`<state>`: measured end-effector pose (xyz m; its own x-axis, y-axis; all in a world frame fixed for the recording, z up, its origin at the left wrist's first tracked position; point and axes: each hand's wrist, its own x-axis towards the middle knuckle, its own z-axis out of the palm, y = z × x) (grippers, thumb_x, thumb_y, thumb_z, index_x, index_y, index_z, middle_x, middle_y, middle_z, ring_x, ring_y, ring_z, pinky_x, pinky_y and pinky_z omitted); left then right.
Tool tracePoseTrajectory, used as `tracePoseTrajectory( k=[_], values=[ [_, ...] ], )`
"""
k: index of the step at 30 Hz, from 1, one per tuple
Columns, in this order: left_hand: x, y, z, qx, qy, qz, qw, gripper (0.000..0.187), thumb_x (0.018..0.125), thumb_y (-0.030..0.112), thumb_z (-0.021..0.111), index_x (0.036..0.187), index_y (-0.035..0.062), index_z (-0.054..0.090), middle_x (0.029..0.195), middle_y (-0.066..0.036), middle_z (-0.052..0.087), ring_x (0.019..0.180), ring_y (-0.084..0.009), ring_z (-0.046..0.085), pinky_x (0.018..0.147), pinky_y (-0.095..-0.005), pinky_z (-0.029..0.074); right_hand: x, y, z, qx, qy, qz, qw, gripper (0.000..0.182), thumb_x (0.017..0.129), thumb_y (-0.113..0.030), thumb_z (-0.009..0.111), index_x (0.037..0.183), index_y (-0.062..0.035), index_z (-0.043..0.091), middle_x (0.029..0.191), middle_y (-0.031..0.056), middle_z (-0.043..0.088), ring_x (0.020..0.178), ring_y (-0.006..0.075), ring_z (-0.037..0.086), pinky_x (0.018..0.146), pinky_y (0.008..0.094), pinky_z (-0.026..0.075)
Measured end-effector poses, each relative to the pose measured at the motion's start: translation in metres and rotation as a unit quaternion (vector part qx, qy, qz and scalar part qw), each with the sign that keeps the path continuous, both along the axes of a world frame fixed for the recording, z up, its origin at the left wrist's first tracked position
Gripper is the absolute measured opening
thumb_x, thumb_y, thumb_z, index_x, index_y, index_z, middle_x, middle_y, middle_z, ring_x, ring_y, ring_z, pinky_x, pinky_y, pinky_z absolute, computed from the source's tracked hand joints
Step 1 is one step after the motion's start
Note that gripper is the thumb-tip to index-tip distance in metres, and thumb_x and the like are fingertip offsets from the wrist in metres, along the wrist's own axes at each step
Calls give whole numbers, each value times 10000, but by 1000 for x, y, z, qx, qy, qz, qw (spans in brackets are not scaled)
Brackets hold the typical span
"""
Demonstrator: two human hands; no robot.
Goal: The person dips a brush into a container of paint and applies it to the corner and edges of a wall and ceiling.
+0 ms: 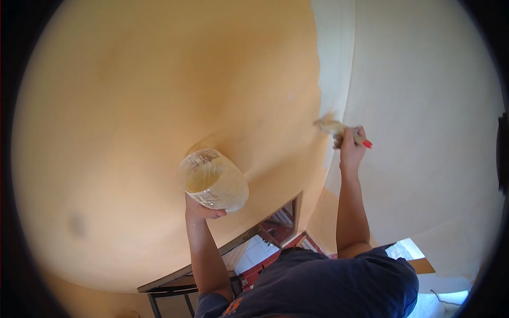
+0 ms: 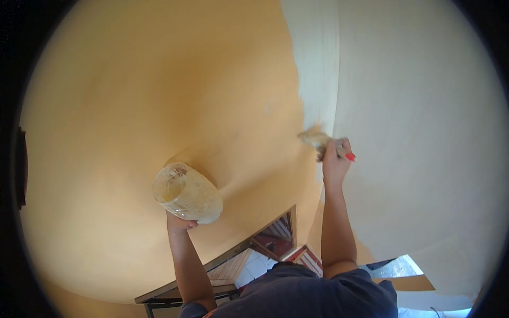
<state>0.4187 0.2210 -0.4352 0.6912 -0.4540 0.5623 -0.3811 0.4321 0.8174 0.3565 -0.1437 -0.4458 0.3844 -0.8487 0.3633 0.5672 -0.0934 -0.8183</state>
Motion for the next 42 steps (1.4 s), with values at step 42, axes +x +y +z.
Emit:
tracePoseTrajectory(
  k=[42],
  values=[
    [-9, -5, 21, 2, -21, -36, 999, 942, 426, 203, 865, 1207, -19, 388, 1133, -102, 523, 1043, -204, 511, 870, -337, 424, 43, -4, 172, -100, -213, -32, 971, 124, 756, -63, 504, 672, -46, 413, 588, 9, 461, 516, 69, 429, 451, 236, 391]
  ],
)
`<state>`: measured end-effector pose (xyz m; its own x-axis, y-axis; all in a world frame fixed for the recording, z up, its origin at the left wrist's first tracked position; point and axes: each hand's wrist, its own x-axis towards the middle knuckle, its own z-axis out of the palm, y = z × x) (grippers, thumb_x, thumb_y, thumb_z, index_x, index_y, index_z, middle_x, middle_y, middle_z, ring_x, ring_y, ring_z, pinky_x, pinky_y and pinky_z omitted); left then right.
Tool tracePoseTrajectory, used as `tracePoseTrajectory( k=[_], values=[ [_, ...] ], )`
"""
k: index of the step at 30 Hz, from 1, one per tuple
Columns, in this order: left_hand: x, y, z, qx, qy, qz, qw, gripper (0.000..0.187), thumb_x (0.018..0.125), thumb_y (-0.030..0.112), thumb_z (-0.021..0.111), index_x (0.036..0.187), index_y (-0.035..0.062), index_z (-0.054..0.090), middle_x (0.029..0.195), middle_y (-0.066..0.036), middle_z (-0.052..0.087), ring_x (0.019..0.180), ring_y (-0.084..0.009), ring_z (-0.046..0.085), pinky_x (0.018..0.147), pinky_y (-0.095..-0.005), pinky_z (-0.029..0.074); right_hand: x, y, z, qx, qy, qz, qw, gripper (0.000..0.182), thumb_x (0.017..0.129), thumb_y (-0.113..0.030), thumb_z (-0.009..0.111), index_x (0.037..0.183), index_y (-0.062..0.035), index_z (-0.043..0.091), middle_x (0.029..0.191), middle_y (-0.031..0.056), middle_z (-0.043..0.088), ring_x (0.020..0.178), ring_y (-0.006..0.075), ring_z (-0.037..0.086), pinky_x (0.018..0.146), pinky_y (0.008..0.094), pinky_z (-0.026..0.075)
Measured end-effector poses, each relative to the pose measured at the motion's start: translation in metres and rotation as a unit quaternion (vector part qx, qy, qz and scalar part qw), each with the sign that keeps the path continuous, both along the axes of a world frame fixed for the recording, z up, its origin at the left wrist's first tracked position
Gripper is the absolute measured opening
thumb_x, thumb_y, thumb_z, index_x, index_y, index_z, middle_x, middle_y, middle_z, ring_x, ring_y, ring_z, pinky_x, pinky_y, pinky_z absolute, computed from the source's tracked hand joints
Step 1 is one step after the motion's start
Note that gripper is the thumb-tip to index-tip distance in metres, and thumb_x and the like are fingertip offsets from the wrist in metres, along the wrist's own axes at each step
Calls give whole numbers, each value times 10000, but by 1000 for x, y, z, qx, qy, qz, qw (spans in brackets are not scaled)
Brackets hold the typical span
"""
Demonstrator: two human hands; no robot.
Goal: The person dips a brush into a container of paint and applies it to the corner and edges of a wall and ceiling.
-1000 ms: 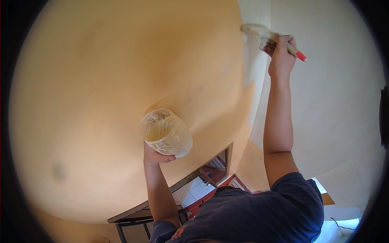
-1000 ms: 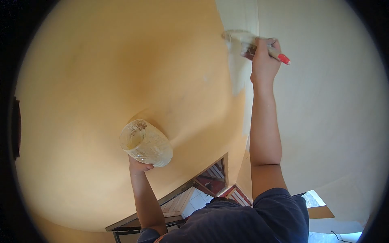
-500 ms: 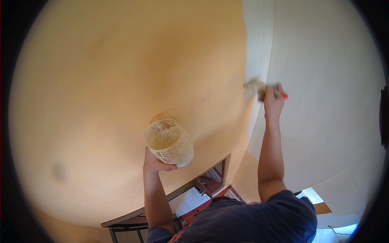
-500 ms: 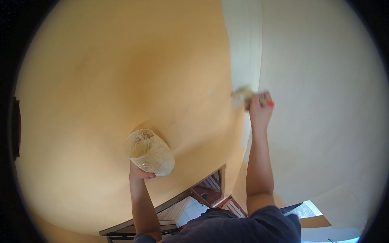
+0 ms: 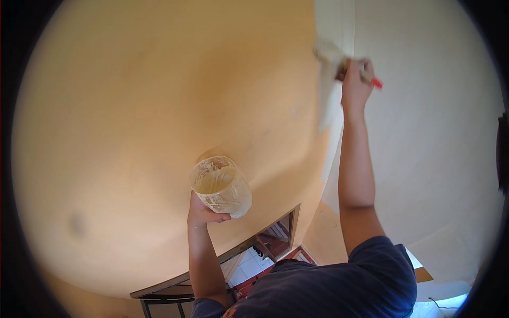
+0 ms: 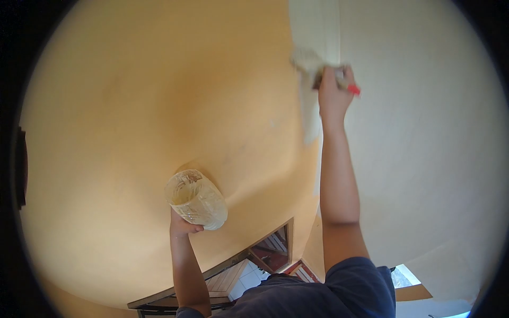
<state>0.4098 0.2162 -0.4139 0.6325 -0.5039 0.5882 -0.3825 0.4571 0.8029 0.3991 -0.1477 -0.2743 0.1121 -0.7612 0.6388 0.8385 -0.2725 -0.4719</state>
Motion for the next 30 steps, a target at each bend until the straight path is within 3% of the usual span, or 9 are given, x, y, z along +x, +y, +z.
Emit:
tracePoseTrajectory(
  k=[1, 3, 7, 11, 14, 20, 23, 27, 30],
  values=[
    [0, -1, 0, 0, -3, -6, 1000, 937, 426, 198, 864, 1206, -20, 392, 1132, -101, 524, 1046, -204, 510, 872, -336, 423, -10, 7, -18, -16, 45, -60, 997, 134, 760, -62, 500, 666, -43, 406, 579, 15, 463, 504, 69, 435, 430, 240, 397],
    [-2, -2, -1, 2, -1, 0, 1000, 929, 427, 193, 863, 1202, -21, 397, 1129, -101, 527, 1045, -203, 511, 871, -336, 424, -27, 10, -47, 12, 136, 17, 991, 134, 763, -60, 503, 666, -38, 412, 578, 15, 464, 519, 68, 441, 439, 230, 403],
    [0, -1, -2, 3, 2, -10, 1000, 913, 432, 189, 860, 1195, -25, 405, 1121, -102, 532, 1038, -198, 516, 871, -334, 425, -40, 0, -27, -8, 73, -37, 997, 112, 788, -107, 520, 730, -47, 445, 660, 52, 535, 522, 109, 524, 435, 252, 455],
    [-1, -2, -3, 7, 11, -4, 1000, 916, 431, 190, 858, 1196, -26, 404, 1120, -103, 532, 1035, -202, 519, 870, -335, 428, -29, 4, 42, -14, -78, -5, 997, 125, 783, -83, 530, 710, -31, 442, 642, 25, 506, 564, 82, 470, 487, 242, 429],
    [-1, -1, -6, 1, 11, 6, 1000, 920, 428, 194, 860, 1195, -27, 403, 1118, -104, 533, 1034, -205, 520, 866, -337, 434, -7, -10, 37, -90, -30, -53, 994, 126, 783, -90, 537, 716, -35, 446, 638, 30, 508, 567, 80, 470, 480, 234, 419],
    [0, 2, -12, 5, 16, 25, 1000, 919, 427, 208, 860, 1191, -27, 406, 1112, -104, 535, 1022, -203, 527, 847, -341, 448, -19, -2, -121, 38, 137, 49, 989, 120, 814, -89, 528, 756, -58, 427, 610, 17, 506, 510, 61, 470, 438, 216, 388],
    [-5, 2, -7, 13, 28, 31, 999, 921, 427, 217, 859, 1190, -29, 406, 1105, -105, 537, 1019, -205, 529, 844, -343, 451, -41, -8, -209, 17, 258, 51, 965, 102, 820, -82, 505, 772, -51, 421, 623, 33, 519, 503, 70, 479, 425, 219, 395],
    [-8, -2, -10, 2, 21, 32, 999, 929, 433, 222, 858, 1197, -30, 394, 1100, -106, 535, 1009, -205, 531, 834, -344, 455, -61, -25, -242, 111, 268, 63, 955, 101, 818, -112, 502, 784, -59, 424, 638, 31, 514, 526, 86, 500, 407, 239, 429],
    [-8, 0, -13, 7, 24, 37, 999, 945, 432, 229, 859, 1206, -29, 381, 1111, -110, 526, 1010, -207, 529, 828, -344, 458, -42, -29, -230, 67, 246, 39, 966, 109, 817, -94, 487, 758, -38, 414, 622, 49, 530, 502, 101, 502, 412, 247, 413]
  ],
)
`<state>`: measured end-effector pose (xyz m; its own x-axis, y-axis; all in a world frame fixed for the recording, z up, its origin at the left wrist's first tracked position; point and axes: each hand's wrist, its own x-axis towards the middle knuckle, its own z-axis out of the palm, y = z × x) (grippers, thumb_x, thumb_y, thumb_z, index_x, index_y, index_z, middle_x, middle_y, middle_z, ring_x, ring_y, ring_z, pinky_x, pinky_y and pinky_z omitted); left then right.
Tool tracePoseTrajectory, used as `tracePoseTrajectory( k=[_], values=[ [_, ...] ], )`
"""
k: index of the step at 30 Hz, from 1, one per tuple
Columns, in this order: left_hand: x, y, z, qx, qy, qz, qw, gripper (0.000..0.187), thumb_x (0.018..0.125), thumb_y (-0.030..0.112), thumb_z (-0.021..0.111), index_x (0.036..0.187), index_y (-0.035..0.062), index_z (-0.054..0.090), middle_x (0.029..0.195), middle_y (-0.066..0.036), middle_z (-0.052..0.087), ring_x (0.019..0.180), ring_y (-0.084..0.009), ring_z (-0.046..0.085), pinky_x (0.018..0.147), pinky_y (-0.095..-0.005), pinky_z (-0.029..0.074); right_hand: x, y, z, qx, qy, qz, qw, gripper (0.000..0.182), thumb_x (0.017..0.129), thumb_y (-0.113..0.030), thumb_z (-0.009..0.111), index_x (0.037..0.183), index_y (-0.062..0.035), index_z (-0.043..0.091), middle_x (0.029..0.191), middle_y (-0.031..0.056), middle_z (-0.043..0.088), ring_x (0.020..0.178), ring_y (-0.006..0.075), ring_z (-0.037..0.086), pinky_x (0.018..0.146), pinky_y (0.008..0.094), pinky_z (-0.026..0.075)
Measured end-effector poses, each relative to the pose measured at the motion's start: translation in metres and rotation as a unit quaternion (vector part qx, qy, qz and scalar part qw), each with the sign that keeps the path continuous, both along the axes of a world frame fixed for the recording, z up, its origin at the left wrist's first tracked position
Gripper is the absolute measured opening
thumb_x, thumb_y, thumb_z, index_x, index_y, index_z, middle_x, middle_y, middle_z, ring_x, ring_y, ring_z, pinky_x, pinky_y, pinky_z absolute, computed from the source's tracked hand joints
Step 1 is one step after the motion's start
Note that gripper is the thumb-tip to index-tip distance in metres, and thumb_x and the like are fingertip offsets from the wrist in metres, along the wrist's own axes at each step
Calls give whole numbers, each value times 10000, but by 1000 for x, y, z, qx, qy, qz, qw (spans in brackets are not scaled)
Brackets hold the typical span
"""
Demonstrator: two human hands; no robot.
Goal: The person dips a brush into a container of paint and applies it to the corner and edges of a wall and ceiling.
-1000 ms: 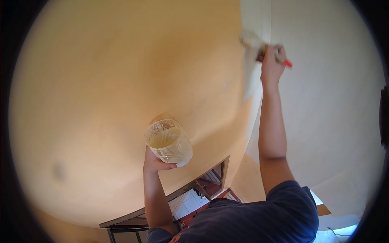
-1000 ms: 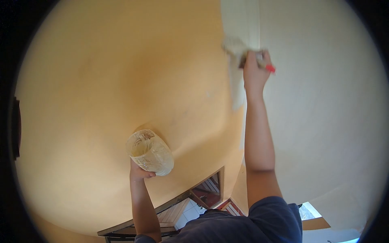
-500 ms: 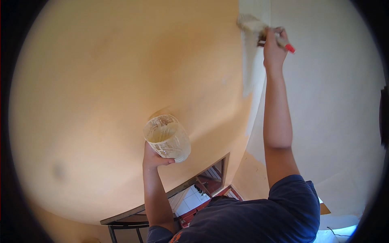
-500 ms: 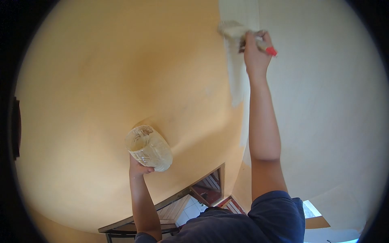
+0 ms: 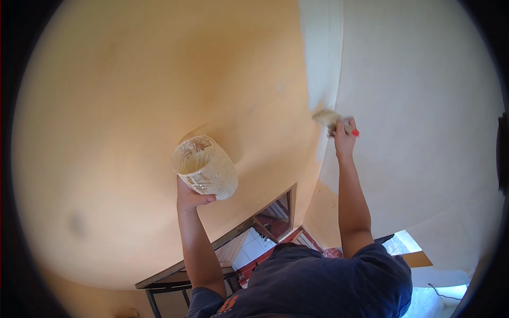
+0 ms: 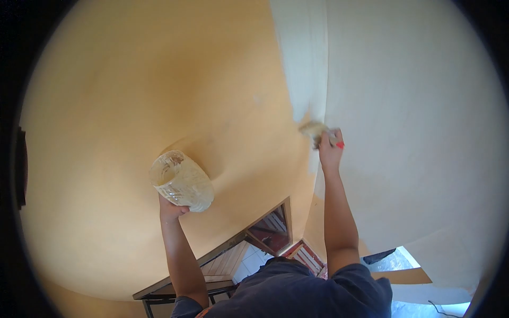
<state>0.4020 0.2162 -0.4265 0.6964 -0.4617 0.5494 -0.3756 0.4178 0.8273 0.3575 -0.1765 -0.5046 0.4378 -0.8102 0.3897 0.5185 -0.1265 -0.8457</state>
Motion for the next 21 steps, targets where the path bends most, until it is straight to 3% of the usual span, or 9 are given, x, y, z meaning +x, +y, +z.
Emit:
tracePoseTrajectory(
  k=[2, 7, 10, 12, 14, 18, 21],
  values=[
    [0, 2, -1, 11, 0, 5, 1000, 956, 429, 235, 861, 1210, -27, 375, 1118, -112, 520, 1012, -209, 527, 826, -345, 459, 22, 1, 23, -45, -8, -46, 998, 111, 812, -96, 488, 755, -35, 414, 606, 46, 519, 495, 104, 496, 414, 253, 415],
    [-2, 6, -4, 13, 18, 25, 999, 997, 409, 259, 871, 1217, -27, 361, 1126, -113, 510, 1021, -215, 519, 829, -349, 457, 23, -20, 68, 85, -71, 44, 993, 86, 813, -136, 492, 799, -84, 425, 678, 35, 531, 570, 117, 530, 462, 250, 427],
    [6, 10, -11, 18, 5, 18, 1000, 1009, 412, 256, 869, 1228, -24, 346, 1138, -112, 498, 1032, -216, 511, 836, -351, 453, 9, -17, 64, 133, -168, 61, 975, 93, 816, -157, 485, 837, -91, 423, 733, 42, 547, 625, 142, 556, 479, 258, 440],
    [5, 10, -12, 14, 5, 20, 1000, 1015, 412, 257, 869, 1233, -21, 340, 1145, -111, 492, 1039, -217, 506, 840, -353, 451, 20, -17, 33, 121, -170, 56, 976, 104, 816, -156, 491, 852, -93, 417, 764, 44, 543, 635, 140, 555, 479, 272, 448],
    [4, 10, -12, 13, 8, 25, 1000, 1022, 413, 258, 869, 1238, -18, 334, 1151, -110, 486, 1045, -218, 502, 843, -356, 449, 20, 2, 7, 120, -83, 40, 989, 95, 823, -152, 483, 851, -89, 417, 797, 59, 549, 650, 137, 556, 458, 265, 441],
    [5, 11, -17, 6, 8, 26, 1000, 1032, 416, 261, 870, 1247, -15, 323, 1159, -109, 480, 1048, -221, 500, 848, -359, 448, 3, 6, -23, 94, -17, 33, 995, 97, 826, -152, 482, 839, -86, 413, 759, 55, 543, 627, 125, 546, 432, 251, 426],
    [4, 9, -16, 2, -4, 26, 1000, 1036, 418, 264, 870, 1248, -18, 318, 1158, -113, 479, 1050, -224, 499, 851, -363, 447, -8, 10, -17, 108, 14, 17, 994, 111, 815, -143, 491, 788, -69, 412, 607, 16, 476, 540, 106, 511, 431, 241, 424]
  ],
)
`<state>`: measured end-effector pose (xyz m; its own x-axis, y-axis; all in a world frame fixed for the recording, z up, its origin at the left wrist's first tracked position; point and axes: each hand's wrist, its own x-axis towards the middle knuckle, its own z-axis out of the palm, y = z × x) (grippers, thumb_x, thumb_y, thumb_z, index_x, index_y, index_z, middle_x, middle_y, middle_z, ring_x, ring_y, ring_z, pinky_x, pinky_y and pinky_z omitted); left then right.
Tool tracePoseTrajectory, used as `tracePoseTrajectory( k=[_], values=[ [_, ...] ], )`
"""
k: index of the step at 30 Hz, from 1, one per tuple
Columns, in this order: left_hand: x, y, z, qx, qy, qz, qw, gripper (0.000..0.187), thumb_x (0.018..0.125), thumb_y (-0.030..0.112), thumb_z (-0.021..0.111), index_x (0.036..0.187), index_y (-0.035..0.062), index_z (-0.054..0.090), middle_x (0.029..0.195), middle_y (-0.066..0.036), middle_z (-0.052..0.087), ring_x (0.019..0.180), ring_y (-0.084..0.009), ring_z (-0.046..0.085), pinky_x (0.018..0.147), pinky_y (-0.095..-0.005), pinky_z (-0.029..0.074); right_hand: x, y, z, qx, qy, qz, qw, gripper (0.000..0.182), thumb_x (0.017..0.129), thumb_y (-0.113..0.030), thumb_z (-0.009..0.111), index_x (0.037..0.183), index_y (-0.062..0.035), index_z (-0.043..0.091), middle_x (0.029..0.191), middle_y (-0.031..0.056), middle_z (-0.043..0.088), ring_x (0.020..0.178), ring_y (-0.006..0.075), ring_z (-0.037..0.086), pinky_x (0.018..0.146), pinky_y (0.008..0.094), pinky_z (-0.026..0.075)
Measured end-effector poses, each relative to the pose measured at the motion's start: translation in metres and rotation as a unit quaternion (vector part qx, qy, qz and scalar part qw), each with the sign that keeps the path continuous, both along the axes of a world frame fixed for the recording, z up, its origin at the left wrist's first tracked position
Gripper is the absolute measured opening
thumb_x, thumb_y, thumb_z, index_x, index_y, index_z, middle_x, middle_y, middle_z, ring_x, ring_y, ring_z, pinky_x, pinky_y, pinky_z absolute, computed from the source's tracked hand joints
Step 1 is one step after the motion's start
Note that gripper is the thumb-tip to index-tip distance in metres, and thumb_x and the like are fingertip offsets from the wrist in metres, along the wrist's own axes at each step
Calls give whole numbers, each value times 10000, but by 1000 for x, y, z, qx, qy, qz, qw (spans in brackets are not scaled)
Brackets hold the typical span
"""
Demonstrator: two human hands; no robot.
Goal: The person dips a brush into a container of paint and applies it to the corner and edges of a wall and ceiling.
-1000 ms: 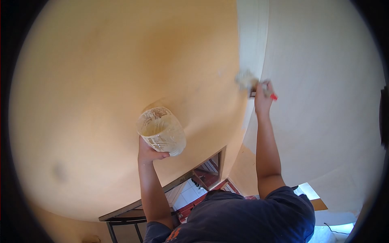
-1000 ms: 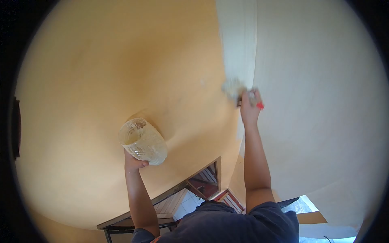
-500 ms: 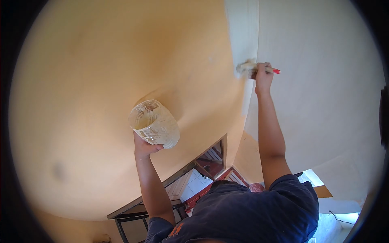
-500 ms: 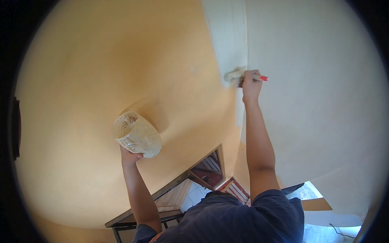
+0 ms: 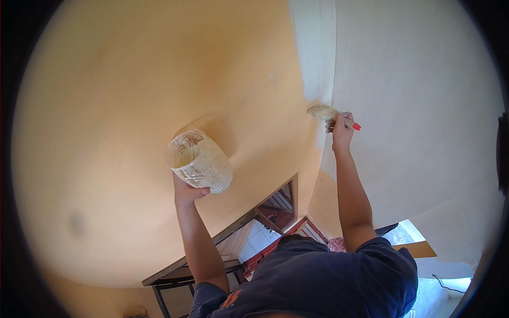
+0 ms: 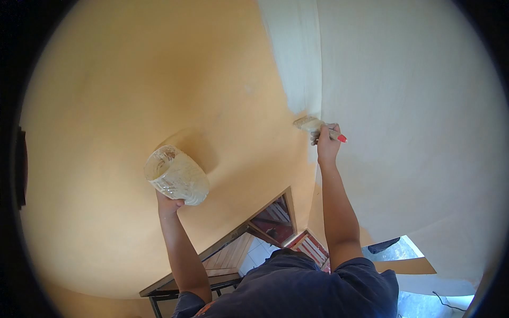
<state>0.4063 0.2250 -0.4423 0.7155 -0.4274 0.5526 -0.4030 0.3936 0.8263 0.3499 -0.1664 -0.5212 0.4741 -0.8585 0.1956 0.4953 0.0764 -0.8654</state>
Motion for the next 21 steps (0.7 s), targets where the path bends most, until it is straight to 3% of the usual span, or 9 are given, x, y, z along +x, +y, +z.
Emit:
tracePoseTrajectory(
  k=[3, 6, 8, 11, 13, 15, 16, 21],
  values=[
    [-1, 0, 1, 2, 2, 5, 1000, 1037, 420, 266, 871, 1246, -23, 314, 1155, -120, 478, 1051, -230, 499, 852, -366, 447, 30, -12, 10, -68, -38, -34, 996, 108, 810, -130, 491, 771, -61, 418, 610, 24, 480, 512, 112, 495, 429, 246, 404],
    [0, 1, -1, 12, 11, 8, 1000, 1036, 421, 265, 872, 1243, -28, 313, 1153, -124, 479, 1048, -234, 502, 848, -366, 450, 38, -11, 62, -59, -62, -26, 996, 75, 795, -94, 482, 772, -59, 420, 620, 16, 471, 501, 102, 463, 429, 257, 396],
    [1, 1, -3, 10, 14, 10, 1000, 1035, 421, 264, 873, 1241, -30, 314, 1152, -126, 479, 1046, -236, 503, 846, -366, 452, 36, -14, 79, 36, -156, -4, 987, 92, 798, -116, 494, 825, -62, 424, 660, 29, 484, 524, 111, 472, 442, 256, 387],
    [1, 2, -4, 2, 2, 24, 1000, 1035, 420, 261, 874, 1240, -30, 313, 1152, -125, 480, 1041, -235, 507, 839, -363, 457, 25, -10, 69, 67, -226, 24, 972, 137, 802, -139, 506, 877, -73, 413, 716, 45, 502, 565, 120, 491, 462, 258, 412],
    [1, 3, -4, 7, -4, 27, 1000, 1036, 422, 259, 874, 1243, -24, 309, 1152, -124, 481, 1040, -232, 507, 836, -359, 458, 32, -7, 28, 56, -197, 28, 978, 178, 804, -140, 517, 923, -75, 401, 755, 55, 519, 630, 143, 533, 477, 271, 442],
    [-1, 2, -4, 9, 1, 29, 1000, 1034, 423, 258, 874, 1243, -22, 310, 1151, -122, 482, 1040, -231, 508, 836, -358, 458, 30, 6, -7, 81, -64, 3, 995, 199, 799, -148, 532, 934, -87, 399, 797, 57, 536, 666, 166, 557, 515, 289, 469],
    [-1, 2, -4, 10, 6, 28, 1000, 1032, 424, 257, 873, 1244, -20, 311, 1151, -120, 483, 1040, -230, 508, 836, -356, 459, 25, 8, -19, 80, -63, 5, 995, 199, 799, -148, 532, 934, -87, 399, 797, 57, 536, 666, 166, 557, 515, 289, 469],
    [0, 7, -9, 17, 1, 23, 1000, 1013, 428, 251, 872, 1237, -17, 324, 1147, -114, 487, 1038, -224, 509, 835, -353, 460, -9, 0, -58, 71, 55, -19, 996, 160, 767, -107, 569, 850, -11, 472, 765, 93, 554, 670, 166, 582, 535, 268, 514]
  ],
)
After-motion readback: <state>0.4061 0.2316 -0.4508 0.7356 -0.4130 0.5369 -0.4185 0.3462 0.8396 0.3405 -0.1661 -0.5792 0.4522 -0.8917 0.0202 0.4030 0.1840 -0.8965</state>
